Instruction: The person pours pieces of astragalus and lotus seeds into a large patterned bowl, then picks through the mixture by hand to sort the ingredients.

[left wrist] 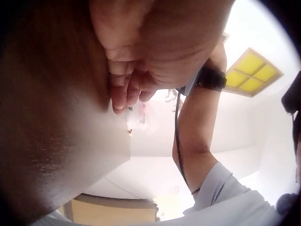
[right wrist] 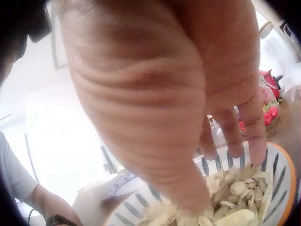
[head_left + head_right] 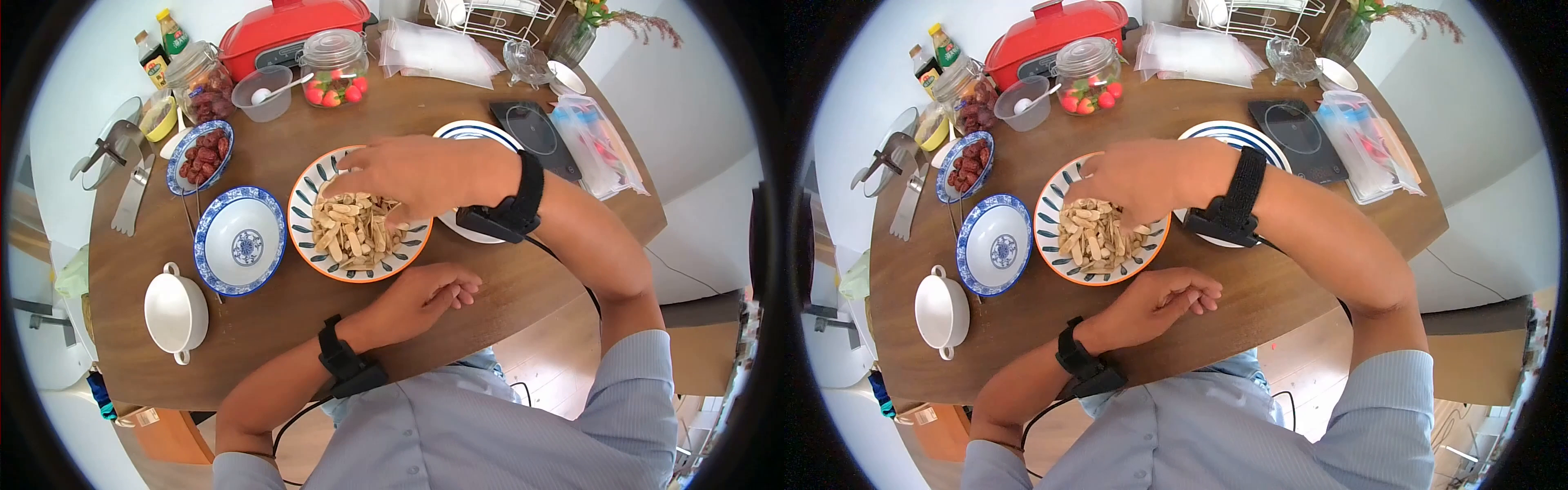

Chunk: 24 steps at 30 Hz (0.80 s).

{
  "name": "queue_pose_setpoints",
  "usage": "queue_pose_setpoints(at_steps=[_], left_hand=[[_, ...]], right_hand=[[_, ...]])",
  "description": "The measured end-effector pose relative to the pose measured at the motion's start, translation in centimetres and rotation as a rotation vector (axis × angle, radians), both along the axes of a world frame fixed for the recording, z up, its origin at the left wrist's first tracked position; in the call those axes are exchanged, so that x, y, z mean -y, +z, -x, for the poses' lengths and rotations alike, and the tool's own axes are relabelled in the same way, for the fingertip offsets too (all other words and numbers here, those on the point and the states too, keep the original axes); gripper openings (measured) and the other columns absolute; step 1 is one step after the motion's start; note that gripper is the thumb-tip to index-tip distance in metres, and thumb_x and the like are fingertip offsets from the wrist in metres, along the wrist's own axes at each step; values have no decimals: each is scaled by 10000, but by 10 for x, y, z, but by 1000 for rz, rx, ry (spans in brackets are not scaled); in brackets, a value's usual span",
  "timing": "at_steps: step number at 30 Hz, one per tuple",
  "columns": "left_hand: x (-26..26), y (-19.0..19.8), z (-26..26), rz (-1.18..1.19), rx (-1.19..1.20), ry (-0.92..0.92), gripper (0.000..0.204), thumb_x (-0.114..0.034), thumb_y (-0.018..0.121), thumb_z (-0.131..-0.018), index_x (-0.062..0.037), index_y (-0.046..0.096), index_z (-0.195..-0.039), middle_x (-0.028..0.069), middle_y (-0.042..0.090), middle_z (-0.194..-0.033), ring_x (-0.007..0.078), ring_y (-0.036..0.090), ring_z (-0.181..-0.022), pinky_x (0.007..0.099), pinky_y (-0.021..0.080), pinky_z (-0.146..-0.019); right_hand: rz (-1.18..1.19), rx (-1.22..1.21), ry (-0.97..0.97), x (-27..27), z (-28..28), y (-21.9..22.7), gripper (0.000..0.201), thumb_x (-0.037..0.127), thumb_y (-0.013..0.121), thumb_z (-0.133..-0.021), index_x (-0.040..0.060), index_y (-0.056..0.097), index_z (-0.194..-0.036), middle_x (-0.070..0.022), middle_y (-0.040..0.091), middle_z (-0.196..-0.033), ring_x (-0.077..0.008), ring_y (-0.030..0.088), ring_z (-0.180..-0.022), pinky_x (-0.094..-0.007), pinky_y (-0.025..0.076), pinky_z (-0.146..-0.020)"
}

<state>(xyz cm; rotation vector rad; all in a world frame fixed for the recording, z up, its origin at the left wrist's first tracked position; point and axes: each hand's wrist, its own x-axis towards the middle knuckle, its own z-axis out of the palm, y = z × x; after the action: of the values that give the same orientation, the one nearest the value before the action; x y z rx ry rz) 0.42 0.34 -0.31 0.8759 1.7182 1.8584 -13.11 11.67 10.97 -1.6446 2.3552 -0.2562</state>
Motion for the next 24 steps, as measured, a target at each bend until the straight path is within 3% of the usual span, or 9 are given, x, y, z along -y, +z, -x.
queue_pose_setpoints(at_steps=[4, 7, 12, 15, 19, 22, 24], left_hand=[[2, 10, -8, 76, -40, -1, 270, 23, 518, -1036, 26, 637, -1279, 125, 721, -1100, 184, 706, -1050, 316, 571, -898], [8, 25, -16, 162, -128, -1, 274, 9, 547, -1023, 22, 651, -1275, 134, 730, -1104, 203, 714, -1050, 325, 567, -905], [22, 47, -28, 230, -144, 43, 281, 0, 574, -1008, 1, 668, -1273, 135, 738, -1126, 226, 724, -1027, 333, 566, -894], [31, 57, -34, 278, -195, 64, 280, -6, 584, -1008, -11, 675, -1272, 125, 742, -1122, 219, 728, -1014, 324, 566, -868], [41, 45, -41, 187, -86, 115, 264, -29, 568, -1037, -1, 663, -1281, 119, 742, -1054, 200, 730, -946, 316, 564, -833], [53, 48, -39, 108, 54, 188, 247, -53, 543, -1063, 3, 660, -1274, 112, 727, -990, 175, 716, -852, 313, 560, -780], [62, 57, -38, 108, 127, 211, 241, -68, 531, -1076, 5, 661, -1265, 108, 716, -961, 162, 704, -803, 311, 556, -751]], right_hand=[[104, -100, 29, 3, -18, -25, 800, 173, 847, -745, 186, 527, -1478, -180, 514, -1492, -410, 538, -1306, -476, 515, -1029], [1, -124, -47, 17, -31, -23, 801, 232, 877, -721, 191, 555, -1453, -172, 540, -1430, -390, 559, -1271, -472, 534, -994], [-126, -247, -30, 28, -24, -34, 522, 207, 814, -797, 157, 644, -1288, -127, 593, -1200, -362, 646, -1116, -479, 557, -870], [-49, -165, 0, 25, -9, -34, 443, 119, 771, -822, 136, 648, -1247, -129, 600, -1149, -358, 664, -1050, -472, 551, -855], [15, -92, 9, 16, -4, -19, 445, 82, 744, -832, 135, 643, -1263, -141, 610, -1155, -360, 657, -1064, -477, 541, -882], [38, -24, 6, 9, -4, 1, 480, 74, 741, -829, 148, 637, -1291, -133, 617, -1240, -368, 649, -1114, -480, 534, -923], [4, -22, 5, 5, -7, 6, 603, 115, 782, -805, 161, 596, -1377, -149, 587, -1379, -377, 600, -1237, -469, 519, -1000]])
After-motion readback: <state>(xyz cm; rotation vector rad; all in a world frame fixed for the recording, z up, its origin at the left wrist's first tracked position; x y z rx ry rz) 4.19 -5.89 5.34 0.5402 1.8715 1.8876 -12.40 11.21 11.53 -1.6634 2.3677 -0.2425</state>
